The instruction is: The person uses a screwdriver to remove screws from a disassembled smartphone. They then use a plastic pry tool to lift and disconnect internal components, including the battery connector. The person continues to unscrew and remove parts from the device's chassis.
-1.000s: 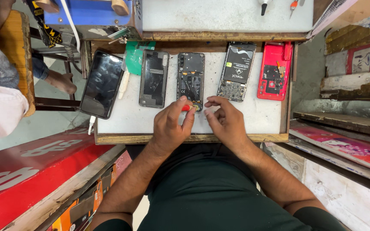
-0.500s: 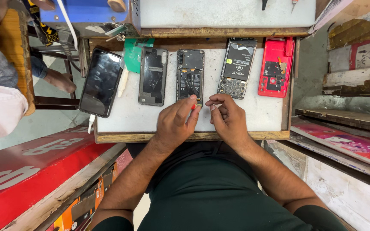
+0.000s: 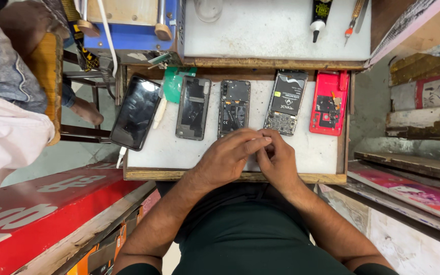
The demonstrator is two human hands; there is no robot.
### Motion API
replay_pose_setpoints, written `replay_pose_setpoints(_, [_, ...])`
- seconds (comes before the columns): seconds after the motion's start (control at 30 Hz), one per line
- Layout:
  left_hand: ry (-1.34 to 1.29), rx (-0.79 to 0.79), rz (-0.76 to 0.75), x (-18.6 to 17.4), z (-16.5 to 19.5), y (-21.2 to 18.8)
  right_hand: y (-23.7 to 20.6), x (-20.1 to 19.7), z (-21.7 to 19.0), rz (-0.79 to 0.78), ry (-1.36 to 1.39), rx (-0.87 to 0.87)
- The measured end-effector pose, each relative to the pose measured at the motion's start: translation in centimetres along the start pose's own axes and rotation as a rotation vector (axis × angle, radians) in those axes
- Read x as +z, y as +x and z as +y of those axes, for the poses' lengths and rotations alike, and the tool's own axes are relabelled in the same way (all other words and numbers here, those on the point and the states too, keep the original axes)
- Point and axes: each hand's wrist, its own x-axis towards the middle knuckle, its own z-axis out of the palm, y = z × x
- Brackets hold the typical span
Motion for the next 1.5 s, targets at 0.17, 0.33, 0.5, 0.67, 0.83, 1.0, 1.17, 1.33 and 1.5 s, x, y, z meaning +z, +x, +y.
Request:
replay_pose_setpoints(0.17, [-0.020, -0.034, -0.005, -0.4, -0.5, 0.4, -0.1, 0.0, 0.1, 0.007, -0.022, 0.043])
replay_pose_setpoints(0.33, [0.102, -0.012, -0.022, -0.6, -1.2, 0.5, -0.1, 0.0, 0.0, 0.000, -0.010, 0.013])
replay_pose_setpoints(0.5, [-0.010, -0.010, -0.034, -0.4, -0.7, 0.8, -0.1, -0.1, 0.0, -0.030, -0.019, 0.015])
replay_pose_setpoints(0.67, [-0.267, -0.158, -0.130, -1.1, -0.3, 1.2, 0.0, 0.0, 0.1, -0.010, -0.106, 0.068])
replay_pose_setpoints(0.83, [0.045, -0.071, -0.026, -1.1, -0.3, 1.1, 0.0, 0.1, 0.1, -0.009, -0.041, -0.031])
replay_pose_setpoints(1.0, [-0.028, -0.023, -0.024, -0.8, -0.8, 0.8, 0.1, 0.0, 0.1, -0.034, -0.070, 0.009])
replay_pose_setpoints(1.17, [-0.210, -0.048, -0.065, -0.8, -0.6, 0.9, 0.0, -0.1, 0.0, -0.037, -0.059, 0.018])
replay_pose_setpoints(1.33, [-0.062, -0.058, 0.003, -0.6, -0.3, 1.3, 0.0, 0.0, 0.2, -0.025, -0.085, -0.012])
replay_pose_setpoints(1.5, [-0.012, -0.064, -0.005, -0.2, -0.2, 1.1, 0.1, 0.0, 0.3, -0.023, -0.096, -0.013])
